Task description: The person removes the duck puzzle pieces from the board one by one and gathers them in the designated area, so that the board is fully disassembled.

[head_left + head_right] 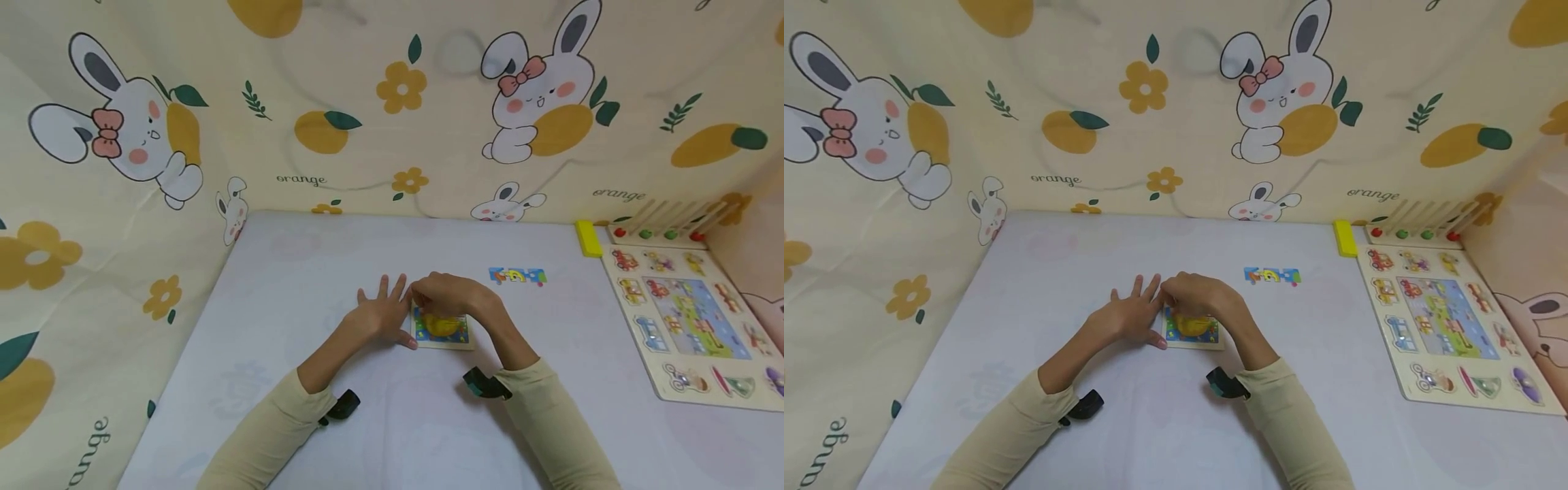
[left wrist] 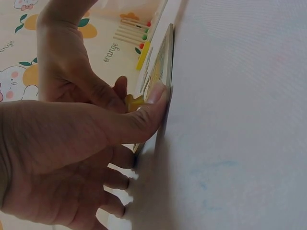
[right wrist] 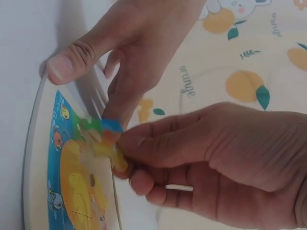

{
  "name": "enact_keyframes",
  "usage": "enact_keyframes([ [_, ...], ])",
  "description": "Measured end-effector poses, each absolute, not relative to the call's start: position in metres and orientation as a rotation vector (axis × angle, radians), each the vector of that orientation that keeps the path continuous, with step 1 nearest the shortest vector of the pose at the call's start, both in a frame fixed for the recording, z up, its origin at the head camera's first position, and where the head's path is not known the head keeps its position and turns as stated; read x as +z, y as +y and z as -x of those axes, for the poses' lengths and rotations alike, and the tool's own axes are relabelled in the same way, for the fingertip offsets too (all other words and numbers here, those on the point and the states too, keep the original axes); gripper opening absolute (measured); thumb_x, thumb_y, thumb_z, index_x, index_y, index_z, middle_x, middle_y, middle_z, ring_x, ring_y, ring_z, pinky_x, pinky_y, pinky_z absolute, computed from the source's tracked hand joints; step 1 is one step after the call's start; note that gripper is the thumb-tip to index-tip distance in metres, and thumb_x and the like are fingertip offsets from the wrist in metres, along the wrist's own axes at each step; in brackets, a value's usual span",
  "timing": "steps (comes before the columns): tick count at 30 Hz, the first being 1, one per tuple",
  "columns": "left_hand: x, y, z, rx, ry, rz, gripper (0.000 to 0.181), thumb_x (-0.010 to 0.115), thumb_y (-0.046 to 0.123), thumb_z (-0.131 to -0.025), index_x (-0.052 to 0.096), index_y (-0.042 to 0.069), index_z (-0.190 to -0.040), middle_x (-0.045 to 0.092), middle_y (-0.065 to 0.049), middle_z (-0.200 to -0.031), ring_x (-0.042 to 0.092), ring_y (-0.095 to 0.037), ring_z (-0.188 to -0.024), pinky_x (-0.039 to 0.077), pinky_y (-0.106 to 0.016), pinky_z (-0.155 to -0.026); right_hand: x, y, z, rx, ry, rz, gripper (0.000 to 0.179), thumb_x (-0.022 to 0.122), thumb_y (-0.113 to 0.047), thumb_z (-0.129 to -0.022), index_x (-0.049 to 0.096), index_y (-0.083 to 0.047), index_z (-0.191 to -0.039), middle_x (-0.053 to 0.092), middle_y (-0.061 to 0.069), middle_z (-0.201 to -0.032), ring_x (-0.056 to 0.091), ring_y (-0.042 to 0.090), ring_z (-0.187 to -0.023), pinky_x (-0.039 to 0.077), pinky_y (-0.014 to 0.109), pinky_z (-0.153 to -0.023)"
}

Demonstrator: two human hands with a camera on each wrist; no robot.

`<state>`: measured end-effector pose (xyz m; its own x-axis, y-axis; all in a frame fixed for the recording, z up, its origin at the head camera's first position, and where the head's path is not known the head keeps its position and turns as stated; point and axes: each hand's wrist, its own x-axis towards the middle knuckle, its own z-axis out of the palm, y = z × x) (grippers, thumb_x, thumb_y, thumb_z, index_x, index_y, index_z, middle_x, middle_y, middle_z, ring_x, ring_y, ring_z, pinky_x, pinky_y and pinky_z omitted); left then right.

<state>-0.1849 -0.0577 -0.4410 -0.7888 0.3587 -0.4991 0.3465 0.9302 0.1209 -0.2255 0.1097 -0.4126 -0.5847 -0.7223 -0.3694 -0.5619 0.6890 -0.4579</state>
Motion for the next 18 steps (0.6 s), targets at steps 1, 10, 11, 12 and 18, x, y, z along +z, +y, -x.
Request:
enact_keyframes([
  [1, -0.441, -0.058, 0.185, 0.032, 2.552, -0.504, 0.108, 0.071, 0.063, -0.090, 0.015, 0.017, -0.169, -0.004, -0.010, -0.179, 0.001, -0.043, -0.165, 0.026, -0.077, -0.120, -0.412, 0.110, 0.225, -0.410, 2.363, 1.000, 0.006, 0.069, -0.003, -0.099, 0.067, -0.004, -0.105, 0.065, 0.004, -0.084, 0.057, 0.013, -0.076, 0.051, 0.025, -0.076],
  [10, -0.443, -0.057, 0.184, 0.025, 2.557, -0.495, 0.111, 0.072, 0.063, -0.089, 0.011, 0.016, -0.170, -0.004, -0.010, -0.179, 0.001, -0.042, -0.165, 0.027, -0.076, -0.120, -0.400, 0.133, 0.231, -0.512, 2.375, 1.019, 0.006, 0.065, -0.001, -0.100, 0.068, -0.006, -0.102, 0.073, 0.007, -0.094, 0.061, 0.015, -0.079, 0.053, 0.027, -0.074],
  [11, -0.443, -0.057, 0.184, 0.030, 2.555, -0.492, 0.112, 0.073, 0.062, -0.089, 0.011, 0.016, -0.170, -0.004, -0.010, -0.179, 0.000, -0.042, -0.165, 0.026, -0.076, -0.120, -0.399, 0.139, 0.233, -0.518, 2.383, 1.008, 0.006, 0.065, 0.000, -0.100, 0.068, -0.006, -0.100, 0.072, 0.007, -0.092, 0.060, 0.015, -0.078, 0.052, 0.027, -0.073],
  [12, -0.443, -0.057, 0.183, 0.037, 2.554, -0.490, 0.112, 0.073, 0.062, -0.089, 0.010, 0.016, -0.170, -0.005, -0.010, -0.179, 0.000, -0.042, -0.165, 0.026, -0.076, -0.120, -0.397, 0.146, 0.234, -0.517, 2.394, 0.983, 0.007, 0.065, 0.000, -0.100, 0.068, -0.006, -0.099, 0.071, 0.007, -0.091, 0.060, 0.015, -0.078, 0.051, 0.028, -0.073],
  [18, -0.443, -0.056, 0.181, 0.054, 2.573, -0.494, 0.113, 0.075, 0.059, -0.088, 0.011, 0.014, -0.170, -0.004, -0.010, -0.179, 0.000, -0.042, -0.165, 0.025, -0.076, -0.121, -0.389, 0.191, 0.243, -0.469, 2.425, 0.773, 0.005, 0.066, -0.002, -0.100, 0.066, -0.006, -0.096, 0.069, 0.009, -0.087, 0.059, 0.017, -0.071, 0.048, 0.028, -0.067],
])
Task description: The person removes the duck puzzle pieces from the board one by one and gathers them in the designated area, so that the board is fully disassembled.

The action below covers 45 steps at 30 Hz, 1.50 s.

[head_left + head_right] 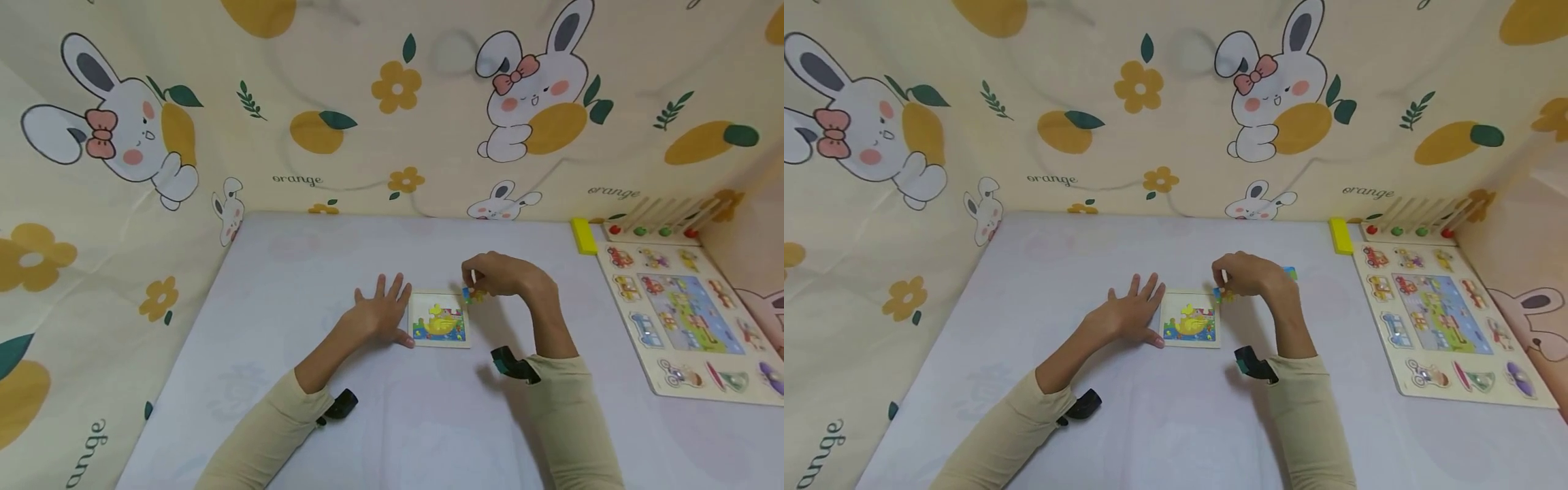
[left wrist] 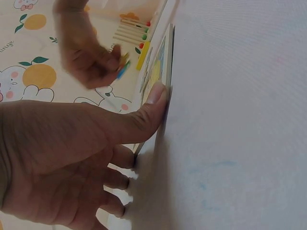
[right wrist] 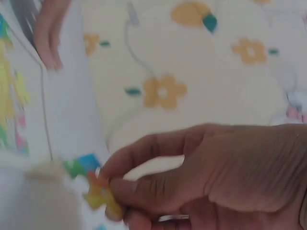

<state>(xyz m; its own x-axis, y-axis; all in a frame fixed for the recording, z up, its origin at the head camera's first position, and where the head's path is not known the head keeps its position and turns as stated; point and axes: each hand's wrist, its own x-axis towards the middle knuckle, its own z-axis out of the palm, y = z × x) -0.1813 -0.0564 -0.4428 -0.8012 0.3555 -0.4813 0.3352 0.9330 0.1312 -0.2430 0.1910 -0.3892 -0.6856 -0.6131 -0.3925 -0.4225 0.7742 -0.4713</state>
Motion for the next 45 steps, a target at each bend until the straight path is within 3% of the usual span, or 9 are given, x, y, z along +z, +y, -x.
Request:
enact_keyframes([
  [7, -0.441, -0.057, 0.181, 0.072, 2.585, -0.477, 0.114, 0.078, 0.057, -0.087, 0.012, 0.014, -0.170, -0.002, -0.011, -0.179, 0.000, -0.042, -0.165, 0.024, -0.076, -0.121, -0.398, 0.228, 0.252, -0.434, 2.419, 0.644, 0.005, 0.067, -0.007, -0.100, 0.067, -0.005, -0.095, 0.064, 0.010, -0.081, 0.056, 0.018, -0.066, 0.043, 0.029, -0.067],
  [14, -0.442, -0.056, 0.181, 0.072, 2.589, -0.484, 0.114, 0.078, 0.057, -0.087, 0.013, 0.014, -0.169, -0.002, -0.011, -0.179, 0.001, -0.042, -0.165, 0.025, -0.076, -0.121, -0.407, 0.241, 0.256, -0.354, 2.484, 0.468, 0.013, 0.068, -0.013, -0.100, 0.066, -0.003, -0.109, 0.062, 0.012, -0.091, 0.057, 0.021, -0.077, 0.044, 0.032, -0.073],
  [22, -0.444, -0.057, 0.182, 0.075, 2.589, -0.489, 0.114, 0.078, 0.057, -0.087, 0.013, 0.014, -0.169, -0.002, -0.011, -0.179, 0.001, -0.042, -0.165, 0.025, -0.076, -0.120, -0.410, 0.237, 0.254, -0.271, 2.463, 0.230, 0.027, 0.083, -0.026, -0.089, 0.062, -0.008, -0.083, 0.054, 0.003, -0.077, 0.051, 0.019, -0.078, 0.038, 0.034, -0.070],
  [29, -0.443, -0.057, 0.182, 0.095, 2.586, -0.494, 0.115, 0.079, 0.058, -0.087, 0.013, 0.013, -0.169, -0.002, -0.011, -0.178, 0.001, -0.043, -0.165, 0.024, -0.076, -0.121, -0.413, 0.235, 0.257, -0.229, 2.477, 0.229, 0.021, 0.078, -0.020, -0.093, 0.063, -0.007, -0.087, 0.051, 0.001, -0.072, 0.048, 0.016, -0.074, 0.037, 0.033, -0.070],
  [45, -0.441, -0.057, 0.182, 0.102, 2.586, -0.499, 0.114, 0.079, 0.057, -0.087, 0.013, 0.013, -0.169, -0.001, -0.011, -0.178, 0.001, -0.043, -0.164, 0.024, -0.077, -0.121, -0.414, 0.236, 0.259, -0.260, 2.511, 0.293, 0.026, 0.077, -0.020, -0.095, 0.058, -0.005, -0.087, 0.051, 0.004, -0.077, 0.048, 0.019, -0.076, 0.038, 0.033, -0.070],
])
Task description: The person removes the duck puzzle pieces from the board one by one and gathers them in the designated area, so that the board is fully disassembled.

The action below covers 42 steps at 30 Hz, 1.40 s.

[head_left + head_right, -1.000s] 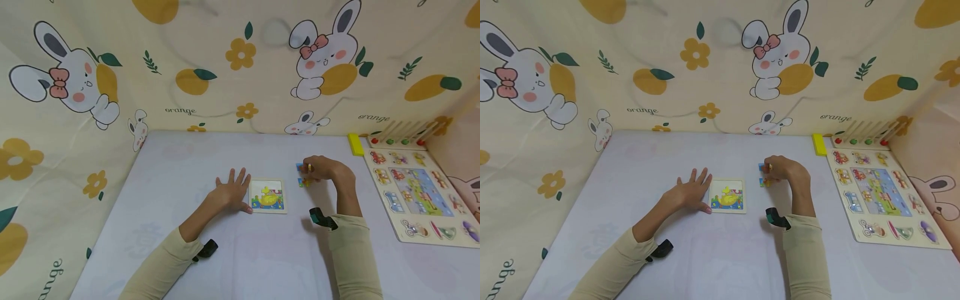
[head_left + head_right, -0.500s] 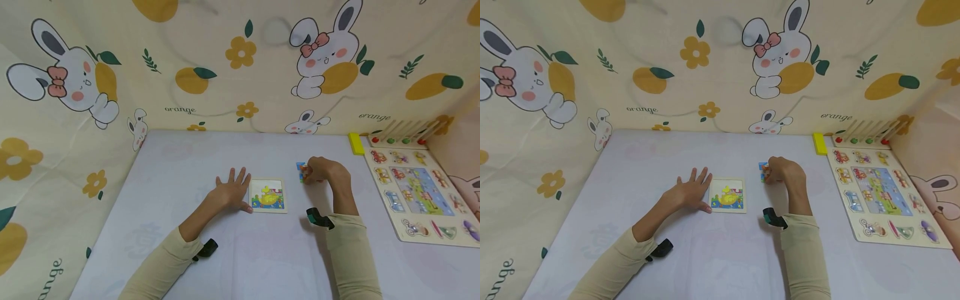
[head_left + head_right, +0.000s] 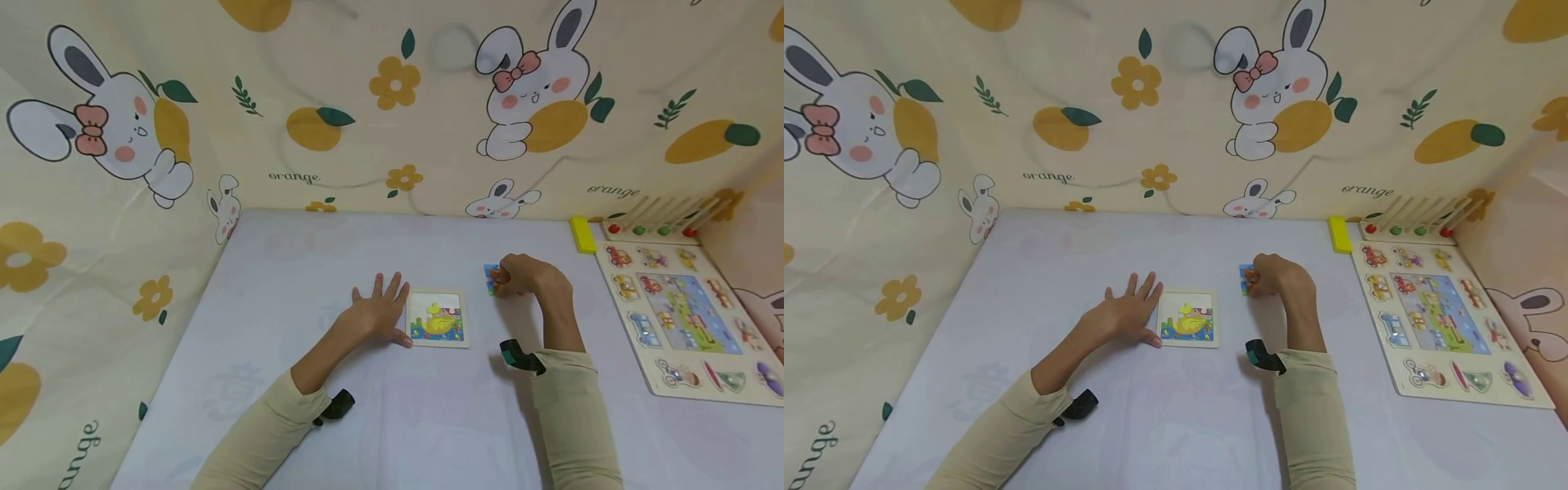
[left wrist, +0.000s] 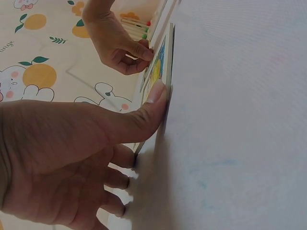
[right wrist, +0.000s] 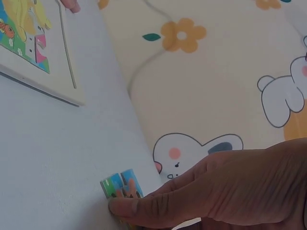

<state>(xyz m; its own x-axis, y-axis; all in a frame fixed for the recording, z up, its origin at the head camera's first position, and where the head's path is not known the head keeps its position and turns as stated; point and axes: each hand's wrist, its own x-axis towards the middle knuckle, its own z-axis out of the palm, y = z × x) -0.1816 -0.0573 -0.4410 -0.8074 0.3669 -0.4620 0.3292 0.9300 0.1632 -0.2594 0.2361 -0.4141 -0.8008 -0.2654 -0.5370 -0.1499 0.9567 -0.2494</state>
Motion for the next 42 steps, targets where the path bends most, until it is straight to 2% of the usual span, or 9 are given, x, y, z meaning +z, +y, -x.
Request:
enact_keyframes([
  [31, -0.443, -0.058, 0.181, 0.092, 2.580, -0.515, 0.113, 0.077, 0.057, -0.089, 0.012, 0.012, -0.169, -0.002, -0.011, -0.178, 0.001, -0.043, -0.165, 0.025, -0.076, -0.121, -0.411, 0.236, 0.259, -0.227, 2.505, 0.256, 0.028, 0.076, -0.026, -0.097, 0.058, -0.006, -0.091, 0.054, 0.005, -0.082, 0.050, 0.021, -0.081, 0.039, 0.036, -0.073],
  [42, -0.441, -0.057, 0.181, 0.093, 2.583, -0.507, 0.112, 0.077, 0.057, -0.088, 0.013, 0.013, -0.169, -0.002, -0.011, -0.178, 0.001, -0.043, -0.164, 0.025, -0.076, -0.121, -0.398, 0.233, 0.256, -0.276, 2.504, 0.317, 0.026, 0.073, -0.025, -0.099, 0.058, -0.004, -0.101, 0.060, 0.009, -0.088, 0.056, 0.024, -0.083, 0.042, 0.033, -0.071],
])
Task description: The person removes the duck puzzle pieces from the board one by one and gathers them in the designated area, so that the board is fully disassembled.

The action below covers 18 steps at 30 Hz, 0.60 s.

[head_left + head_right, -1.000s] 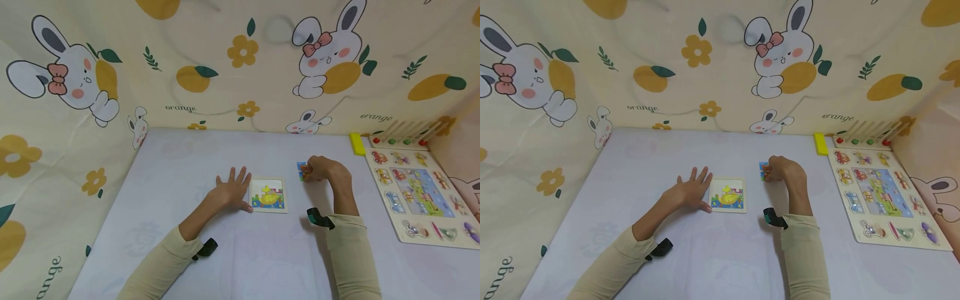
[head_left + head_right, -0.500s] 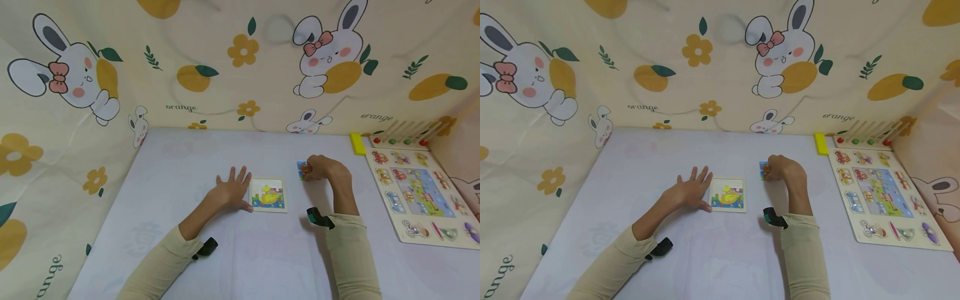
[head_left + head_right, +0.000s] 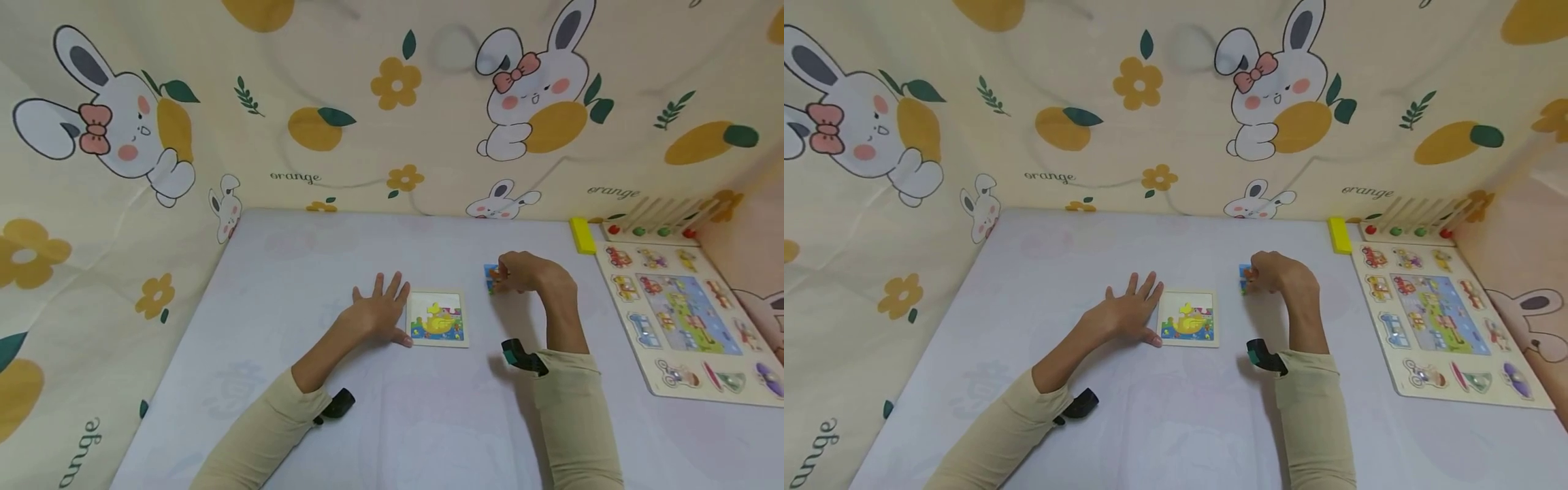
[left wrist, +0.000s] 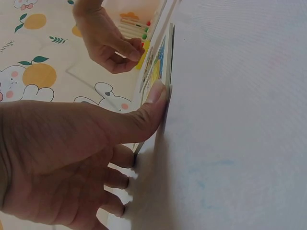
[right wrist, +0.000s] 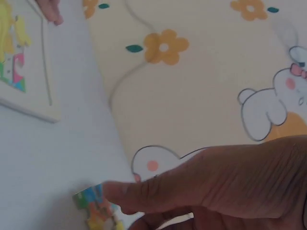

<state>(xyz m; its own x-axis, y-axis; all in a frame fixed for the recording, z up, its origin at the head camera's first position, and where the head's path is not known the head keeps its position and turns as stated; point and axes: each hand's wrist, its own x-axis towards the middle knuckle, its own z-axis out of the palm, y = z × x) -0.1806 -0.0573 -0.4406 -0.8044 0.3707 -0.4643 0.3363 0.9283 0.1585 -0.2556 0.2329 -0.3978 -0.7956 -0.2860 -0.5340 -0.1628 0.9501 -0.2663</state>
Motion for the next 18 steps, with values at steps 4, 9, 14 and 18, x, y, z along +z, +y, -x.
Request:
enact_keyframes([
  [4, -0.440, -0.058, 0.181, 0.093, 2.583, -0.506, 0.112, 0.077, 0.057, -0.088, 0.013, 0.013, -0.169, -0.002, -0.011, -0.178, 0.001, -0.043, -0.164, 0.025, -0.076, -0.121, -0.390, 0.225, 0.252, -0.314, 2.506, 0.398, 0.022, 0.071, -0.023, -0.100, 0.061, -0.005, -0.107, 0.064, 0.010, -0.094, 0.057, 0.025, -0.087, 0.045, 0.034, -0.073],
  [9, -0.441, -0.059, 0.182, 0.092, 2.582, -0.504, 0.112, 0.076, 0.058, -0.089, 0.012, 0.013, -0.169, -0.002, -0.011, -0.178, 0.001, -0.043, -0.165, 0.025, -0.076, -0.120, -0.380, 0.209, 0.245, -0.352, 2.515, 0.551, 0.025, 0.071, -0.024, -0.099, 0.063, -0.004, -0.111, 0.066, 0.009, -0.094, 0.058, 0.022, -0.085, 0.048, 0.034, -0.074],
  [14, -0.442, -0.059, 0.182, 0.085, 2.574, -0.512, 0.113, 0.075, 0.059, -0.089, 0.012, 0.013, -0.169, -0.003, -0.011, -0.178, 0.000, -0.043, -0.165, 0.024, -0.077, -0.120, -0.378, 0.186, 0.236, -0.384, 2.480, 0.650, 0.027, 0.071, -0.023, -0.100, 0.064, -0.003, -0.116, 0.063, 0.010, -0.094, 0.058, 0.020, -0.085, 0.048, 0.031, -0.074],
  [18, -0.442, -0.059, 0.182, 0.076, 2.576, -0.506, 0.113, 0.075, 0.060, -0.088, 0.012, 0.014, -0.169, -0.002, -0.010, -0.179, 0.001, -0.043, -0.165, 0.025, -0.077, -0.120, -0.379, 0.167, 0.231, -0.383, 2.445, 0.724, 0.029, 0.072, -0.022, -0.099, 0.065, -0.001, -0.118, 0.063, 0.009, -0.094, 0.057, 0.019, -0.085, 0.048, 0.030, -0.074],
])
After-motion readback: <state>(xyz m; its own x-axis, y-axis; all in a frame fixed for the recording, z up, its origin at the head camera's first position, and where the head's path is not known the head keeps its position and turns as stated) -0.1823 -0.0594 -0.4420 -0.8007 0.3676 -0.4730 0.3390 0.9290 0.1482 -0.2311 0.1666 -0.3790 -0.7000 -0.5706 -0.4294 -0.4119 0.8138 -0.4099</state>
